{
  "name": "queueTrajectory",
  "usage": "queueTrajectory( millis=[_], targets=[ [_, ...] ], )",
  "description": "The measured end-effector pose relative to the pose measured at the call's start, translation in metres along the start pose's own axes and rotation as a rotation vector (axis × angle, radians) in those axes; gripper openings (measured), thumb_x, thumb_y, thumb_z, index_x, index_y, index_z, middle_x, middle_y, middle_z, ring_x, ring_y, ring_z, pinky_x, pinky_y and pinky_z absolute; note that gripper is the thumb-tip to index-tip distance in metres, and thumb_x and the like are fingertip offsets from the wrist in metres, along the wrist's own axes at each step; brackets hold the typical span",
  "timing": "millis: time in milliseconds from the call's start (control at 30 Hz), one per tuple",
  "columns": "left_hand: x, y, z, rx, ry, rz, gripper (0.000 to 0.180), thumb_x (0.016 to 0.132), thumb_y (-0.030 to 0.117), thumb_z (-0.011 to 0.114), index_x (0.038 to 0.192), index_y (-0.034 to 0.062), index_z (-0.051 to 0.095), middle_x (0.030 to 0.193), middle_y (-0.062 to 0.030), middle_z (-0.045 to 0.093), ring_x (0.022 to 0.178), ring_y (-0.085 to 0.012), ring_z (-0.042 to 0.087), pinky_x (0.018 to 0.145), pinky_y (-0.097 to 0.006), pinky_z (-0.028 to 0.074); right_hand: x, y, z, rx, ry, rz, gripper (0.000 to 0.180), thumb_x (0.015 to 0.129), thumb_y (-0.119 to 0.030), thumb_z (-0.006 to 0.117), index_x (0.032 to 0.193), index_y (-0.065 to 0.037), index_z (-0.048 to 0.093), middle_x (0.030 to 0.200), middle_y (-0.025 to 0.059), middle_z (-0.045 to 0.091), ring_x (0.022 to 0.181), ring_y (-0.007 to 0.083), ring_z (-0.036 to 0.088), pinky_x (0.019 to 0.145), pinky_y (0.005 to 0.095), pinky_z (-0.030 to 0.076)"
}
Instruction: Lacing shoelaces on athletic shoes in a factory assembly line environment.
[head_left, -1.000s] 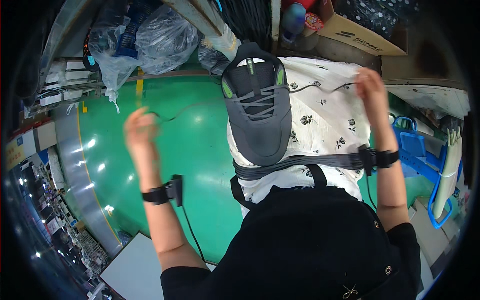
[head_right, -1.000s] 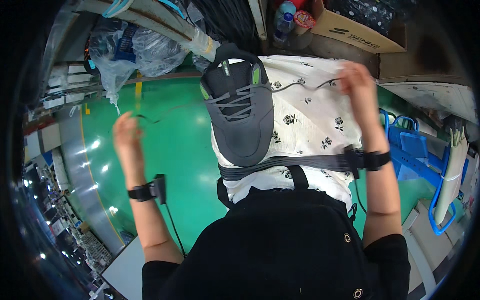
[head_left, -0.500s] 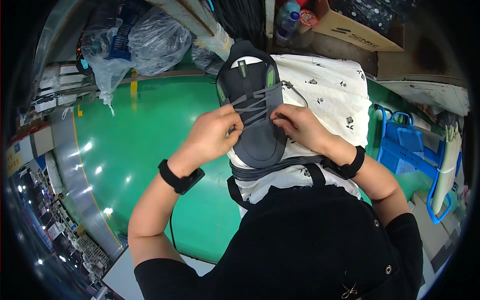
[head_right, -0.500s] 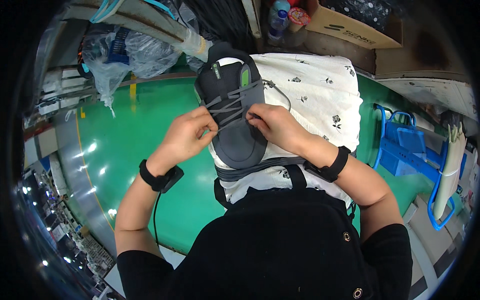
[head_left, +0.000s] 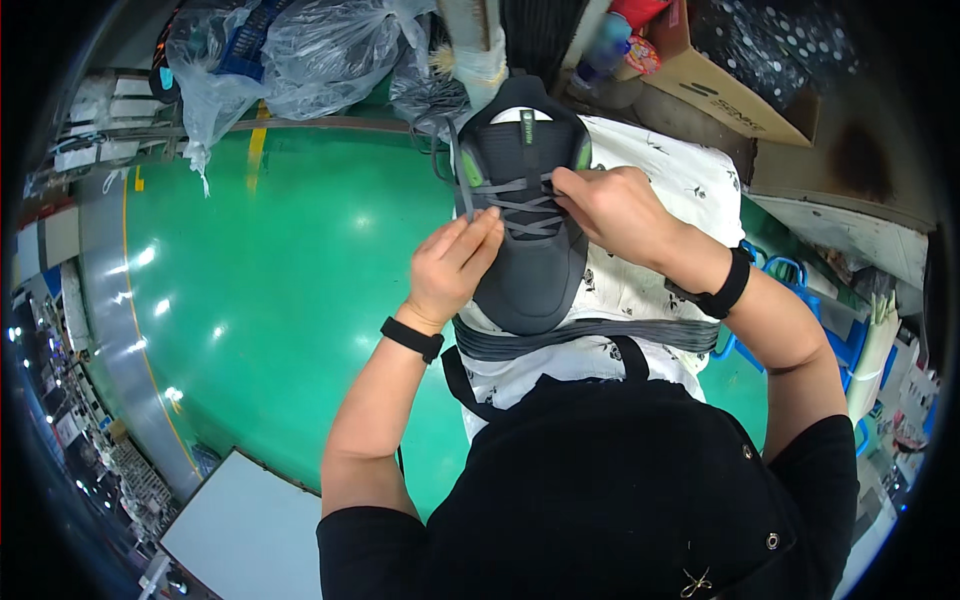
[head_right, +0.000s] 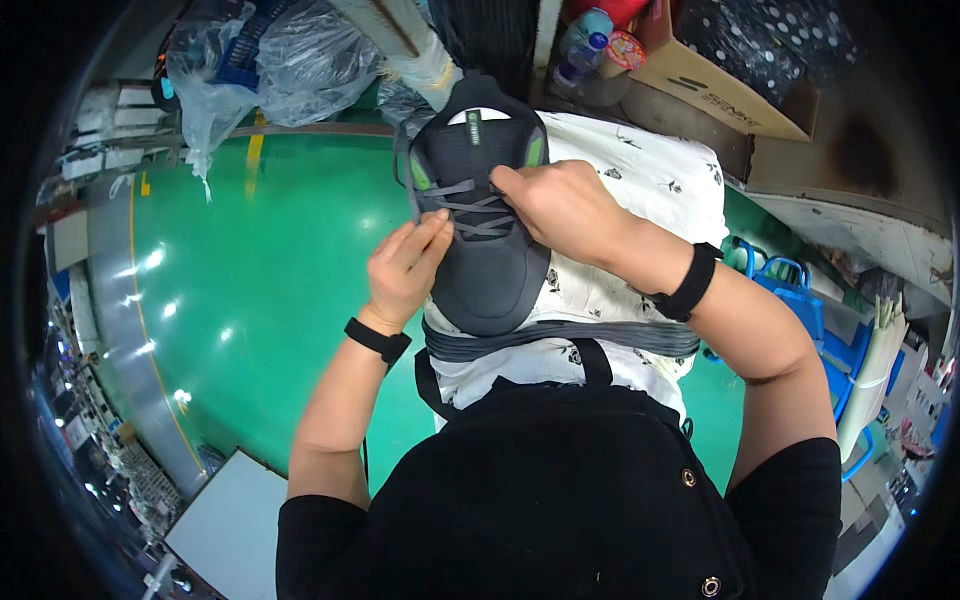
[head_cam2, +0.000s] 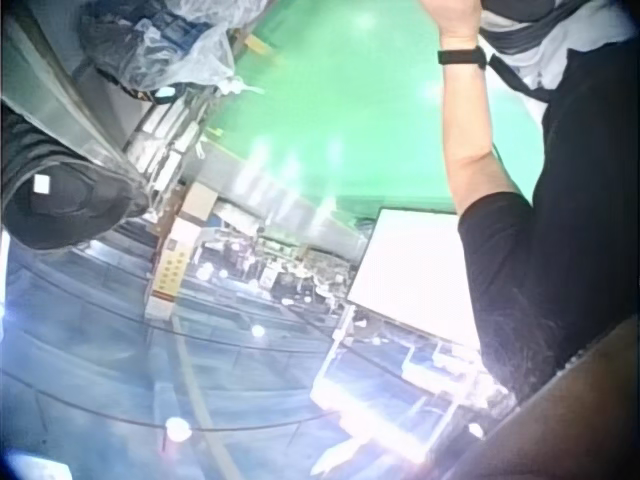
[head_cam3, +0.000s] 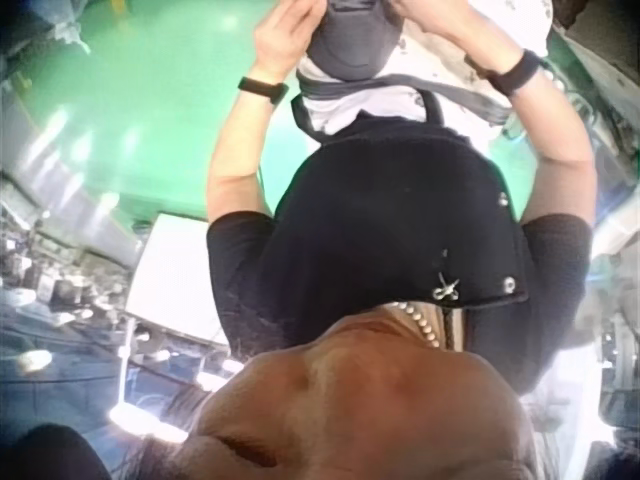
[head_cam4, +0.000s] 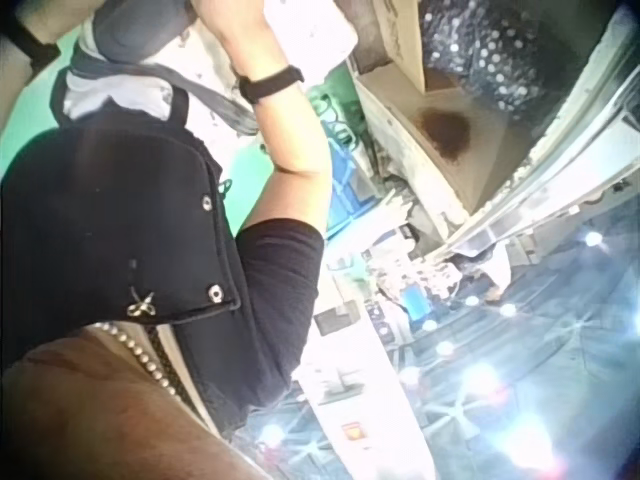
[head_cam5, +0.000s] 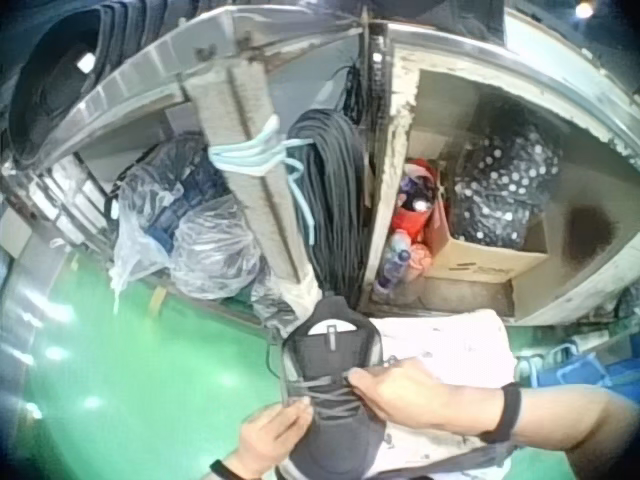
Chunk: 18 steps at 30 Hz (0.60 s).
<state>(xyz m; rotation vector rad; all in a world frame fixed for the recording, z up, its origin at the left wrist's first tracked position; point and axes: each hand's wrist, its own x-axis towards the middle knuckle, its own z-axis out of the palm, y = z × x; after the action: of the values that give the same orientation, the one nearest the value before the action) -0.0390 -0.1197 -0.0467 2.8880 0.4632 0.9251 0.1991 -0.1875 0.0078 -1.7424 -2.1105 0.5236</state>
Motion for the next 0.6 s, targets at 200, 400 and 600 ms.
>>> queueTrajectory(
  millis=[200, 400, 600],
  targets=[
    [-0.019, 0.018, 0.001, -0.246, -0.035, -0.243, 0.042, 0.072, -0.011, 0.061, 0.111, 0.0034, 0.067, 0.12, -0.0089, 0.063, 0.094, -0.022, 0.066, 0.079, -0.031, 0.055, -0.019, 0.014, -0.019, 0.1, -0.114, 0.015, 0.01, 0.087, -0.013, 0.06, 0.089, -0.006, 0.053, 0.071, 0.0127, 0.063, 0.068, 0.0324, 0.063, 0.058, 0.0421, 0.047],
    [-0.016, 0.018, -0.005, -0.354, -0.092, -0.329, 0.046, 0.075, -0.008, 0.056, 0.117, 0.0085, 0.064, 0.128, -0.0034, 0.058, 0.105, -0.0202, 0.064, 0.087, -0.028, 0.054, -0.025, 0.02, -0.018, 0.087, -0.114, 0.075, 0.011, 0.089, -0.014, 0.06, 0.09, -0.006, 0.053, 0.073, 0.013, 0.064, 0.067, 0.0331, 0.062, 0.058, 0.0411, 0.047],
    [-0.007, 0.006, -0.013, -0.912, 0.115, -0.695, 0.036, 0.088, -0.009, 0.049, 0.118, 0.0032, 0.063, 0.109, -0.0112, 0.066, 0.093, -0.0191, 0.066, 0.081, -0.029, 0.053, -0.026, 0.011, 0.001, 0.245, 0.07, 0.159, 0.011, 0.089, -0.013, 0.062, 0.089, -0.006, 0.054, 0.068, 0.0114, 0.059, 0.06, 0.0302, 0.058, 0.055, 0.0368, 0.045]
  ],
)
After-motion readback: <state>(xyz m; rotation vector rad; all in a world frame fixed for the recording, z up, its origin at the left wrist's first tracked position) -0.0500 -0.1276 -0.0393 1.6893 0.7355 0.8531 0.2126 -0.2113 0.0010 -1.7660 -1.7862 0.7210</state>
